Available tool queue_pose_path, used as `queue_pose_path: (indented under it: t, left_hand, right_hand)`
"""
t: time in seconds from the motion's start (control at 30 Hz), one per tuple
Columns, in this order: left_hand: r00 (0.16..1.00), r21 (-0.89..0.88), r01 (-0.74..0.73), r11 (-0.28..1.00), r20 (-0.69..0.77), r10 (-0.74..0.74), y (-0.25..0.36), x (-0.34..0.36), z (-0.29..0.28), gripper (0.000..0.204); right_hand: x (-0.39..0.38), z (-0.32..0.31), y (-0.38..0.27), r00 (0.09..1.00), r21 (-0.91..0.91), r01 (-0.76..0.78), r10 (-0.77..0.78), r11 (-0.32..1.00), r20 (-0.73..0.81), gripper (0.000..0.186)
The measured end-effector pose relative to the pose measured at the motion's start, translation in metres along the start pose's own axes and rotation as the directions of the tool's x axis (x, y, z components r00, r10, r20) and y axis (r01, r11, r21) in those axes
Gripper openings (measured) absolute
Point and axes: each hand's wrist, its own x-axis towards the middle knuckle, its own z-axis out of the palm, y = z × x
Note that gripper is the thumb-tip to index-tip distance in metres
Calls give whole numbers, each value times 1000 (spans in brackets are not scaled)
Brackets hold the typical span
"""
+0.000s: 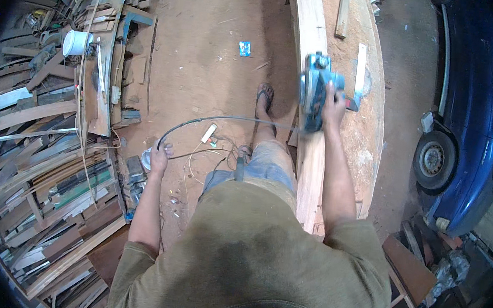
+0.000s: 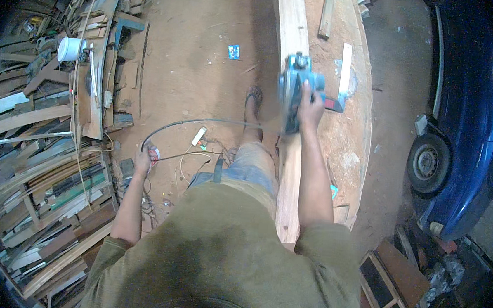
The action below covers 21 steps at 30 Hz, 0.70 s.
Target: The person uses a circular saw to cut a long wooden plank into smaller pieces on a workbench. They repeatedly position the plank, make cuts, and move the cut pieces aside. The person also uses a hand planer to smooth the surface of the wood.
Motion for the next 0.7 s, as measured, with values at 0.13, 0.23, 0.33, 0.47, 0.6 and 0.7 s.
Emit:
queue_pose_path:
  t: [0.13,0.23,0.33,0.47,0.6,0.7]
  left_hand:
    - [974,-106,-199,974,92,209,-32,-23,6,33]
    - [966,49,-151,987,220,137,-43,-51,15,38]
    - [889,278,-442,853,265,374,-32,-91,28,25]
    - [921,368,-362,857,283,267,-56,-112,35,23]
    - [906,269,-402,875,255,338,-44,-134,36,25]
    - [959,190,-226,955,217,184,-15,-146,32,27]
  right_hand:
    - [-136,-53,37,994,71,-112,111,991,19,42]
    - [-233,-97,103,993,22,110,-108,994,-56,37]
    - [-328,-139,161,993,-59,7,-15,998,-120,36]
    - [-388,-168,205,986,170,-151,161,974,-47,36]
    - [-363,-162,180,989,235,-142,148,961,-6,36]
    - [-292,-139,179,991,23,101,-99,995,-86,37]
